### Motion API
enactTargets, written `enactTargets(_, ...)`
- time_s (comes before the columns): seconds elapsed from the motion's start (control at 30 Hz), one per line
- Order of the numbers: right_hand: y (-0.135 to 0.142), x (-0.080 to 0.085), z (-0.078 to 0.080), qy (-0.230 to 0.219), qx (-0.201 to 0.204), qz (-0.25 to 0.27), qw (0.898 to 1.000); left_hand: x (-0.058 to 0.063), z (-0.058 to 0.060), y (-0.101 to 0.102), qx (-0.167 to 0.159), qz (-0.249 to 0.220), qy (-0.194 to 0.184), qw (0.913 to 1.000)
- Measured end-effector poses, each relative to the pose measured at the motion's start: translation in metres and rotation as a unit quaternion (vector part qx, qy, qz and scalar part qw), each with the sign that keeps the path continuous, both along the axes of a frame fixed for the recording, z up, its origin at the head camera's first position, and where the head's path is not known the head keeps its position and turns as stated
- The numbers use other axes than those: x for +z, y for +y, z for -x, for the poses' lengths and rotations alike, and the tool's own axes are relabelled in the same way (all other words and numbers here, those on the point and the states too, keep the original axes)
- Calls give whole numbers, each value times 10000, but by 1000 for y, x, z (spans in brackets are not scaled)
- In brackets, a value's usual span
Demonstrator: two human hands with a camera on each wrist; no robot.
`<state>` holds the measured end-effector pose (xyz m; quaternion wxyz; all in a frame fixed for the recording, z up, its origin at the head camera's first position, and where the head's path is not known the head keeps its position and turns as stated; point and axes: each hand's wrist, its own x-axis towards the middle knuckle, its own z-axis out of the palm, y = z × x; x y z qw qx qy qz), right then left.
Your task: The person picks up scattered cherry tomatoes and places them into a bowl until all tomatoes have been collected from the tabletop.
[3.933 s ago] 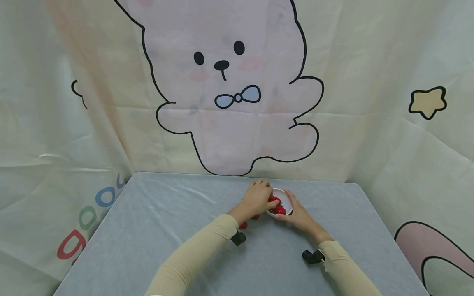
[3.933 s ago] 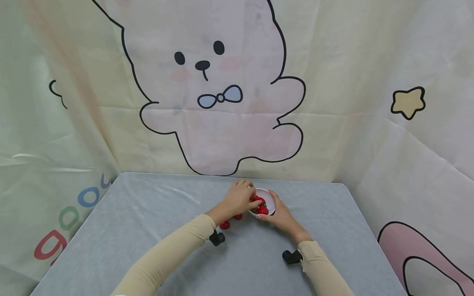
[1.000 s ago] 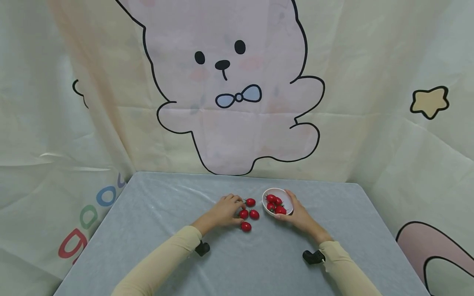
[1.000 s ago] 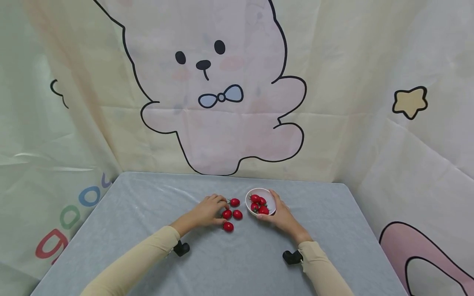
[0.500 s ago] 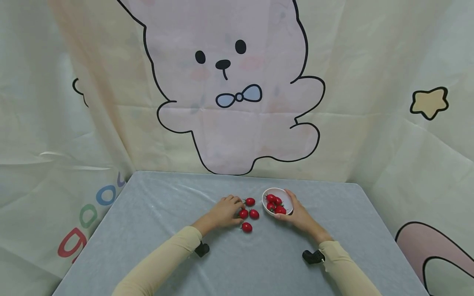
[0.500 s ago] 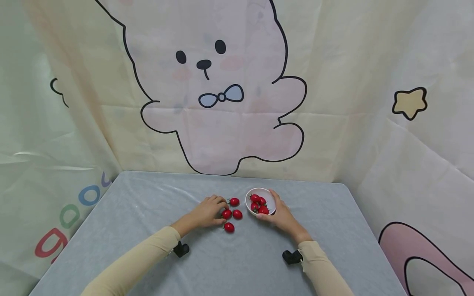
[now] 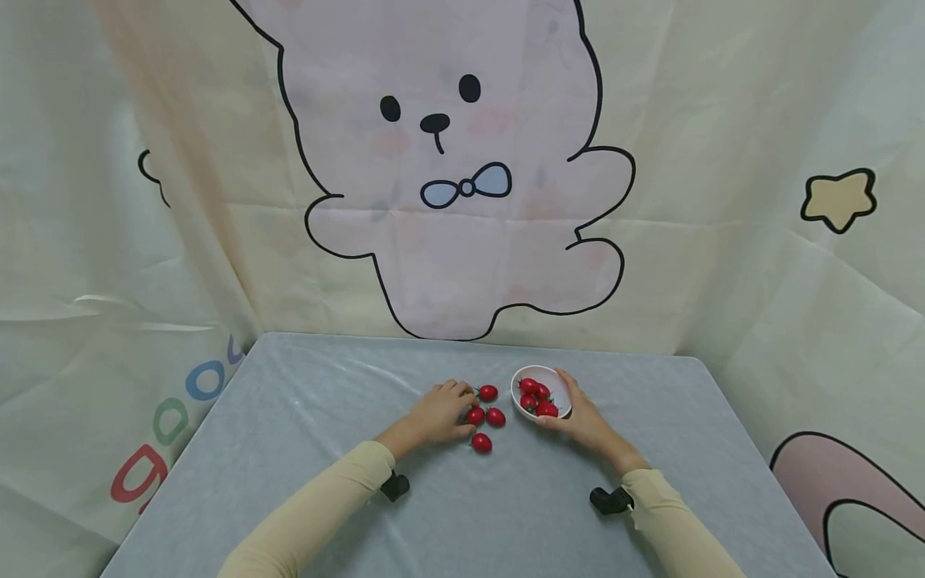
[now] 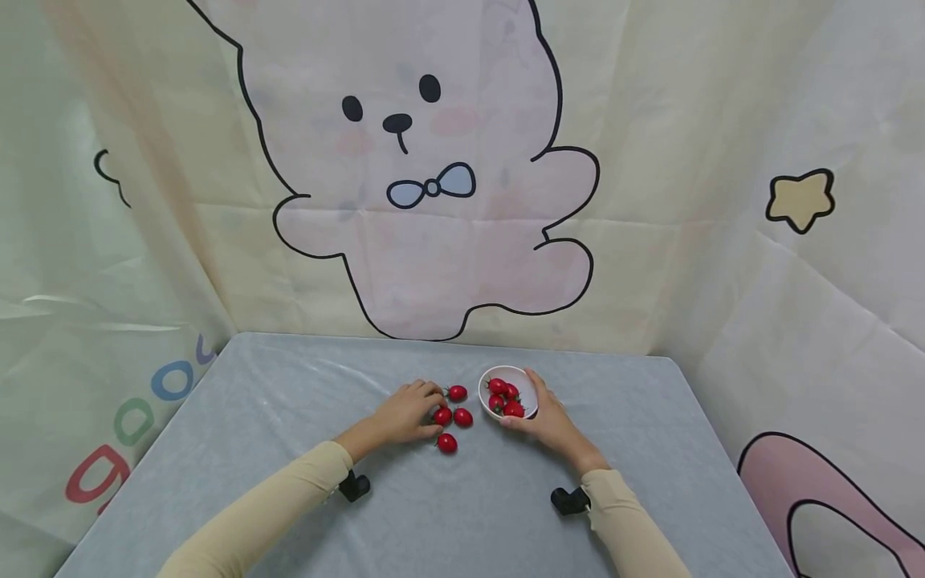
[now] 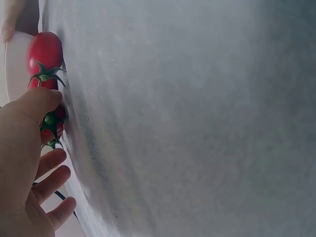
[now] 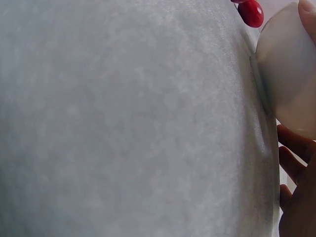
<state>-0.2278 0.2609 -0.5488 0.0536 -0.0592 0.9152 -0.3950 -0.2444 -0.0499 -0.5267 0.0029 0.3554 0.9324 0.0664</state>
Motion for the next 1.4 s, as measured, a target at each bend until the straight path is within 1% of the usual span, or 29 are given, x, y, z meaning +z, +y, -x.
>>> enactTargets(0.1, 0, 0, 0, 3, -1, 5, 10000, 2, 0, 1, 9, 16, 38, 10000)
enactTargets(0.33, 0, 1, 0, 15, 21, -27, 10000, 13, 3, 3, 82, -217, -125, 9997)
enactTargets(0.57, 0, 1, 0, -46, 5, -74, 10000, 26, 11, 6, 1, -381, 139, 9992)
enactTargets(0.7, 0, -1, 0, 20, 5, -81, 10000, 29, 13, 9, -31, -345, 242, 9991)
enactTargets(0.9, 0, 0, 0, -1, -12, -59, 10000, 34, 12, 14, -143, -300, 411, 9986)
enactTargets(1.07, -1, 2, 0, -56, -59, -47, 10000, 37, 13, 23, -211, -382, 462, 9980)
enactTargets(1.33, 0, 2, 1, 41, -34, -70, 10000, 44, 16, 48, -263, -288, 359, 9986)
enactTargets(1.4, 0, 1, 1, 33, -29, -78, 10000, 46, 16, 53, -280, -222, 405, 9985)
